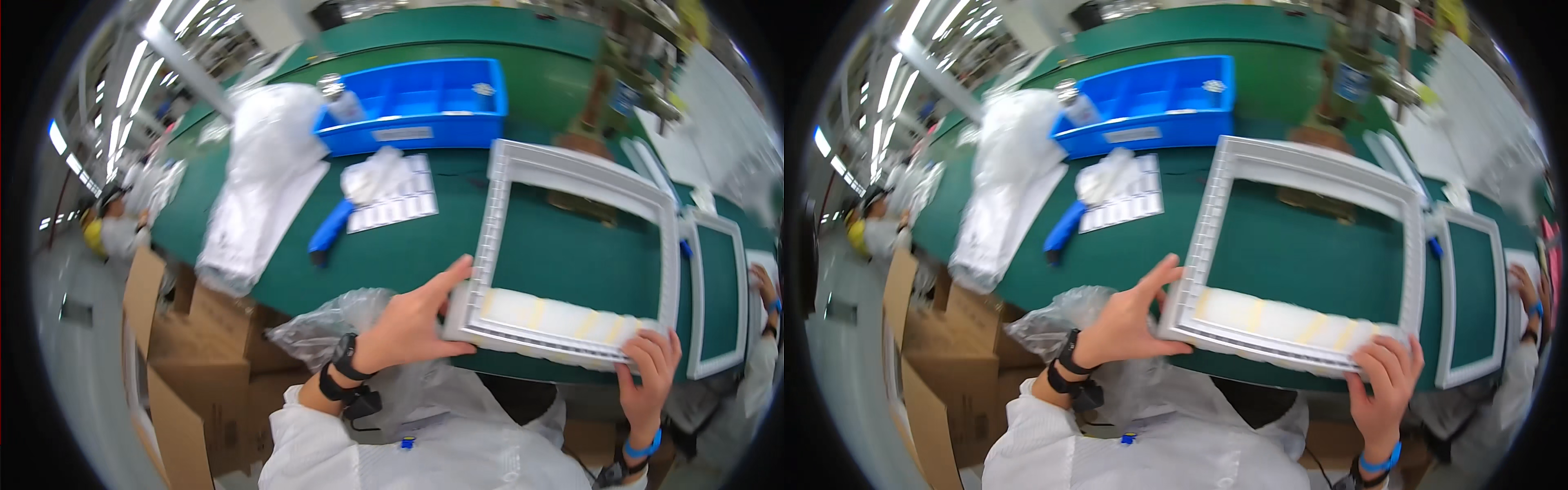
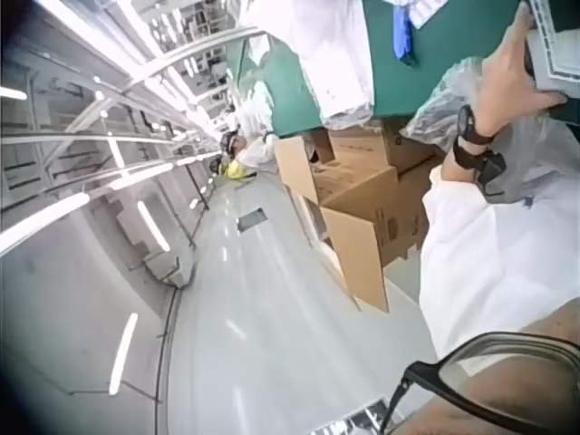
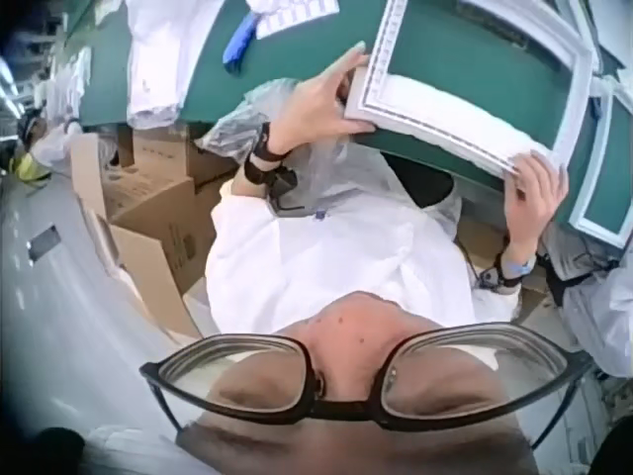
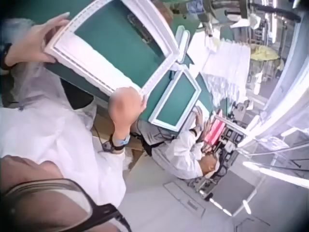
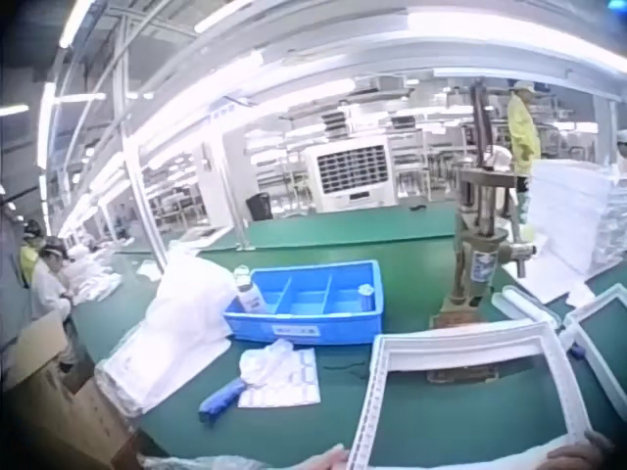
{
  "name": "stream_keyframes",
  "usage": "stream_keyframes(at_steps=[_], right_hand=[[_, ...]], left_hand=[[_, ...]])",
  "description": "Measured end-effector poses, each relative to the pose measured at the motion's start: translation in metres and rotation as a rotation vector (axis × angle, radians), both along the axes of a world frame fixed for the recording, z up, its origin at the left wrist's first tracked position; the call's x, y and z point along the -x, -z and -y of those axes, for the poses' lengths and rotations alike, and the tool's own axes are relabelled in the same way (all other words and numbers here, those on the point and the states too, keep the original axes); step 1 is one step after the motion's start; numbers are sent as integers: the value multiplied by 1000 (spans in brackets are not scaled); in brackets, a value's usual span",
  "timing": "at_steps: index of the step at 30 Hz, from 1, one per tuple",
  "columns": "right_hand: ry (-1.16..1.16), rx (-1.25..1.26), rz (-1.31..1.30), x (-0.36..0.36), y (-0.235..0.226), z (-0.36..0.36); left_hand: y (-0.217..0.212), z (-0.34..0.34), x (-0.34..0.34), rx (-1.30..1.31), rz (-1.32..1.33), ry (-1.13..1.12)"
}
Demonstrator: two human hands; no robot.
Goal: Applying glue and assembling plastic frames in a factory setting.
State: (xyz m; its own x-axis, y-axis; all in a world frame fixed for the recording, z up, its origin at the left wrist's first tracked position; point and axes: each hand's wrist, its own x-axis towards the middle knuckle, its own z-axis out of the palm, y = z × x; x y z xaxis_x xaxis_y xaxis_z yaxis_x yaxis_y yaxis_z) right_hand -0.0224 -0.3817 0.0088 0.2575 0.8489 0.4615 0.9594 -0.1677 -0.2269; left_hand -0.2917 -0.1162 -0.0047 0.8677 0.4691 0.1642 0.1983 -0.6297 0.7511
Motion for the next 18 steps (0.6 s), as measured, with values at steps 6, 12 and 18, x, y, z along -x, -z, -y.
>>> stream_keyframes(at_steps=[6, 12, 18], right_hand=[[-389, -176, -732, 56, 17, 12], [-785, 404, -1204, 154, 20, -92], [-704, 82, -1707, 150, 11, -99]], left_hand=[[-17, 36, 45, 380, 682, -138], [-18, 83, 35, 697, 885, 26], [-23, 88, 58, -10, 351, -35]])
